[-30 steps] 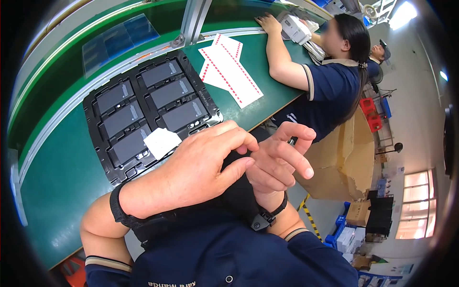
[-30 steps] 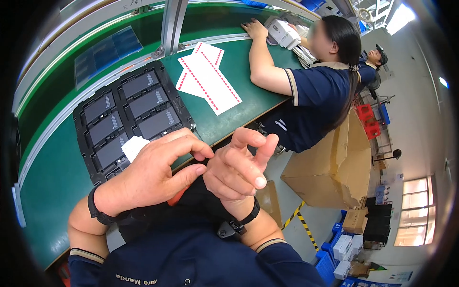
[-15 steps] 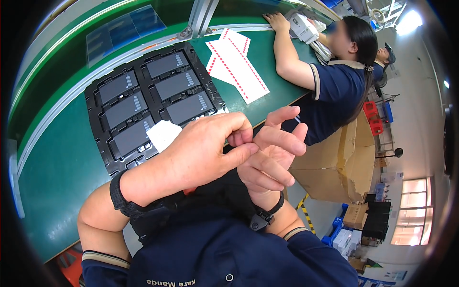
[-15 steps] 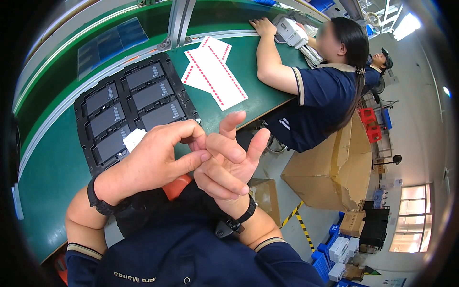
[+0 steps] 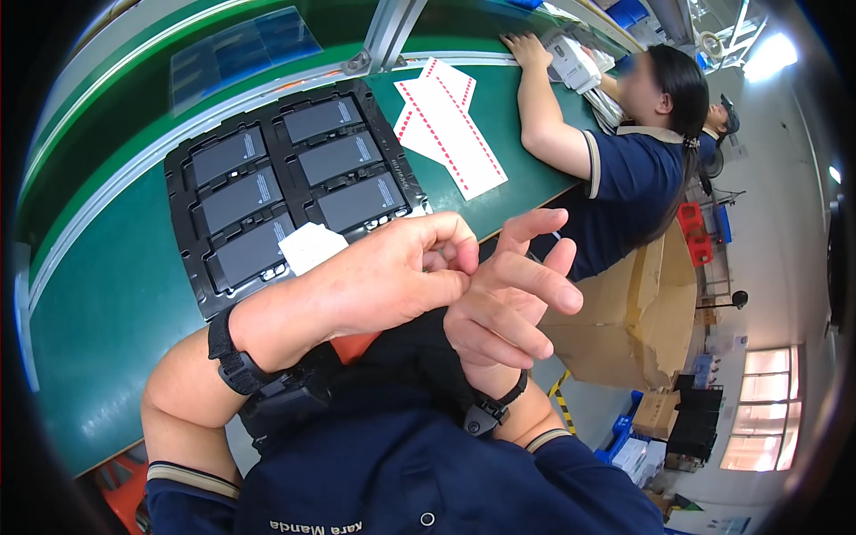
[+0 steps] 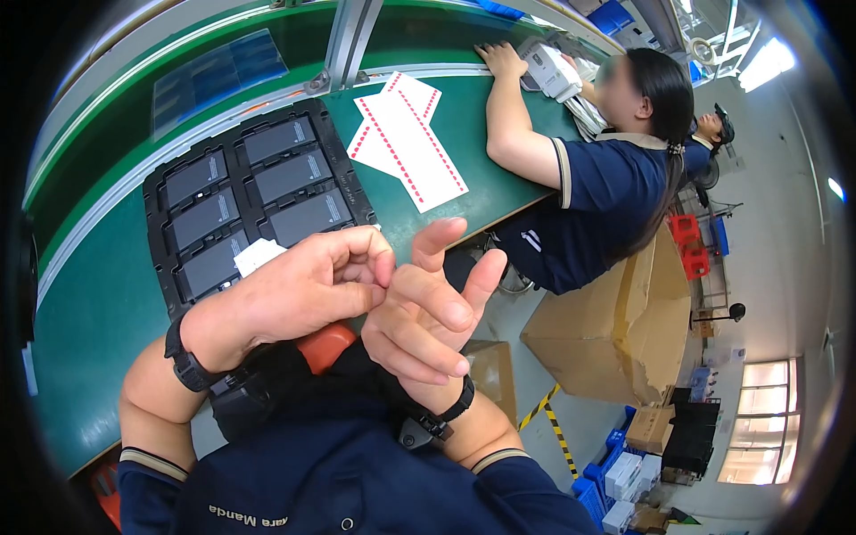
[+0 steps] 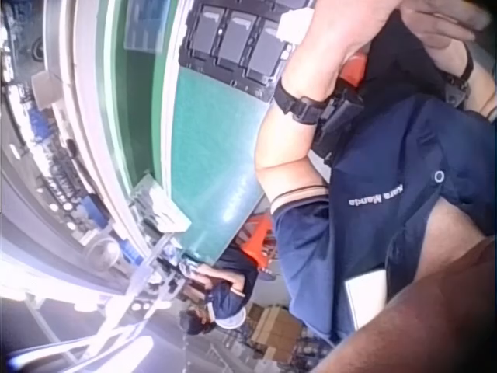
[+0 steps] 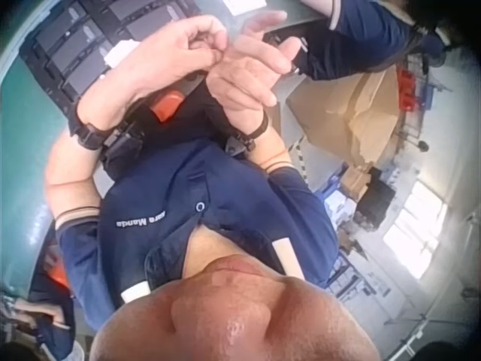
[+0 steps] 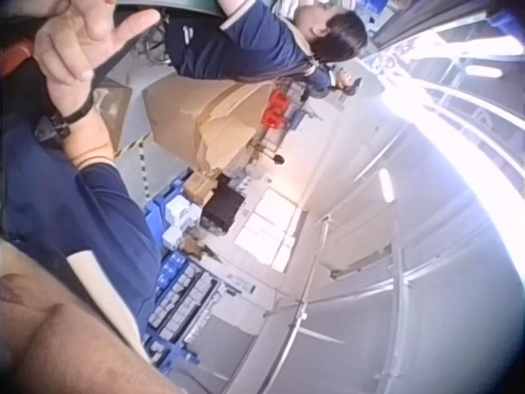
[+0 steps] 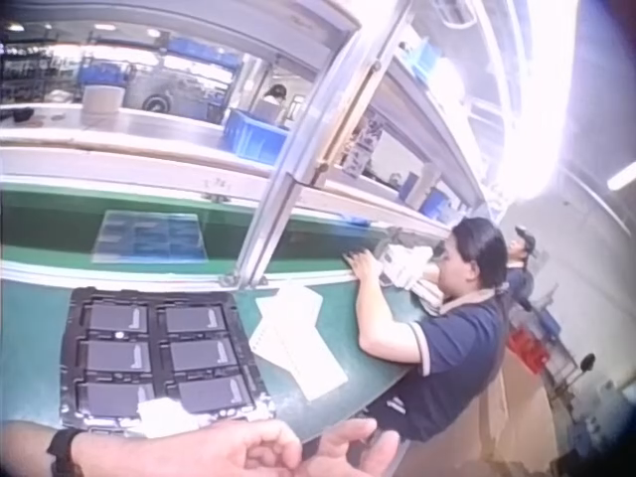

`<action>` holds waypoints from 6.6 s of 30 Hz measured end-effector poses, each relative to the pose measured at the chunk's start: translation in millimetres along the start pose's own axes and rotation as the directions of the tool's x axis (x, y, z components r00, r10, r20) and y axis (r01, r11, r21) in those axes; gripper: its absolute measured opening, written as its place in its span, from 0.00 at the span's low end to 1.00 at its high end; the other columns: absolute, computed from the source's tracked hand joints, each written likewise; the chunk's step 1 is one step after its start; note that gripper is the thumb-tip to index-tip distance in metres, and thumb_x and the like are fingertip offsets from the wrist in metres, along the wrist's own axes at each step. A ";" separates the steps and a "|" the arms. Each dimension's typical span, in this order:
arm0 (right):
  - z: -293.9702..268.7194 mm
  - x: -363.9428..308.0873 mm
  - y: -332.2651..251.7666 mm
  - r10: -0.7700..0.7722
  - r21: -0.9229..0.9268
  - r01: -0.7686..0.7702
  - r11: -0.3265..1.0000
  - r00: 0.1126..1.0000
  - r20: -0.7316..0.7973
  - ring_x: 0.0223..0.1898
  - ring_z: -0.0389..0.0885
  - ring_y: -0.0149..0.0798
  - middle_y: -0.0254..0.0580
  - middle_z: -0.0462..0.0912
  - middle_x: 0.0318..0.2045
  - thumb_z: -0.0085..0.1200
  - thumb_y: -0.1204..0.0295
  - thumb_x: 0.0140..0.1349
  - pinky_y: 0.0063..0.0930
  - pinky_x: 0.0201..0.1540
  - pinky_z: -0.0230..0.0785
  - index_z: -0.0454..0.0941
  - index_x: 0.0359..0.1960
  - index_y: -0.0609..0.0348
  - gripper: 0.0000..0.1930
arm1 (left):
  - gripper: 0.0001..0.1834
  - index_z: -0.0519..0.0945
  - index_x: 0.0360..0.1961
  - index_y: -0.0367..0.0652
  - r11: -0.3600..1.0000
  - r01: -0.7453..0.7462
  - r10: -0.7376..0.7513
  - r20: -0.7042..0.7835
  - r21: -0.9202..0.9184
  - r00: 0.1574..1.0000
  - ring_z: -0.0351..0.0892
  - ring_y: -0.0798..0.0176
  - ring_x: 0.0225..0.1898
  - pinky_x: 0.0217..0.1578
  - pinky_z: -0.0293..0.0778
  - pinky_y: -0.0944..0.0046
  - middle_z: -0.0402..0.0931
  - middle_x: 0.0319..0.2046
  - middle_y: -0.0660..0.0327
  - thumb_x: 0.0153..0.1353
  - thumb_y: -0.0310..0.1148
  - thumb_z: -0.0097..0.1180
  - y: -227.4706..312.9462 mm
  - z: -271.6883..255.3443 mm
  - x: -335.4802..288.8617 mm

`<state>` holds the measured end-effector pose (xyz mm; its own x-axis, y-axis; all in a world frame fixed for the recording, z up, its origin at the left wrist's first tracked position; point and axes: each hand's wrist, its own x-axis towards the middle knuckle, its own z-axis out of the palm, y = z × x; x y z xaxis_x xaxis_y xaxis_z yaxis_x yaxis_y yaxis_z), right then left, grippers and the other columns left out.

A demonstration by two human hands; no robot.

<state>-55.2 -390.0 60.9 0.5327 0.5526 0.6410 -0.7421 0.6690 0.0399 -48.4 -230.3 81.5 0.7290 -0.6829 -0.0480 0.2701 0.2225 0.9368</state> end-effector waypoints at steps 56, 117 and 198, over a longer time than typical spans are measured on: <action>-13.4 -2.9 -4.1 0.147 -0.078 -0.135 0.988 0.973 0.177 0.24 0.82 0.34 0.45 0.84 0.42 0.32 0.46 0.73 0.22 0.27 0.78 0.57 0.68 0.33 0.25 | 0.13 0.74 0.42 0.37 0.993 0.114 -0.112 0.084 -0.017 0.990 0.69 0.75 0.41 0.46 0.68 0.72 0.72 0.38 0.67 0.54 0.17 0.51 2.1 -8.4 2.0; 47.0 18.9 15.6 0.146 -0.324 0.035 -0.945 0.935 -0.323 0.60 0.67 0.44 0.38 0.74 0.52 0.70 0.60 0.40 0.59 0.68 0.48 0.83 0.35 0.49 0.19 | 0.08 0.79 0.40 0.34 0.615 -0.154 0.405 -0.142 0.773 0.903 0.75 0.63 0.43 0.45 0.70 0.64 0.74 0.37 0.59 0.65 0.29 0.54 53.5 -25.0 -21.1; 21.1 36.9 34.5 0.145 -0.376 -0.050 -0.925 0.869 -0.473 0.51 0.74 0.57 0.52 0.79 0.46 0.65 0.76 0.44 0.44 0.57 0.63 0.81 0.46 0.63 0.22 | 0.07 0.80 0.20 0.38 0.552 -0.260 0.540 -0.102 0.792 0.835 0.78 0.46 0.26 0.34 0.71 0.55 0.77 0.19 0.52 0.38 0.29 0.55 30.5 -17.0 -29.1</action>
<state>-69.7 -357.0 102.1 0.5477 0.8123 0.2006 0.8129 -0.4598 -0.3575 -50.7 -191.8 105.6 0.8189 -0.3795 0.4306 -0.5390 -0.2507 0.8041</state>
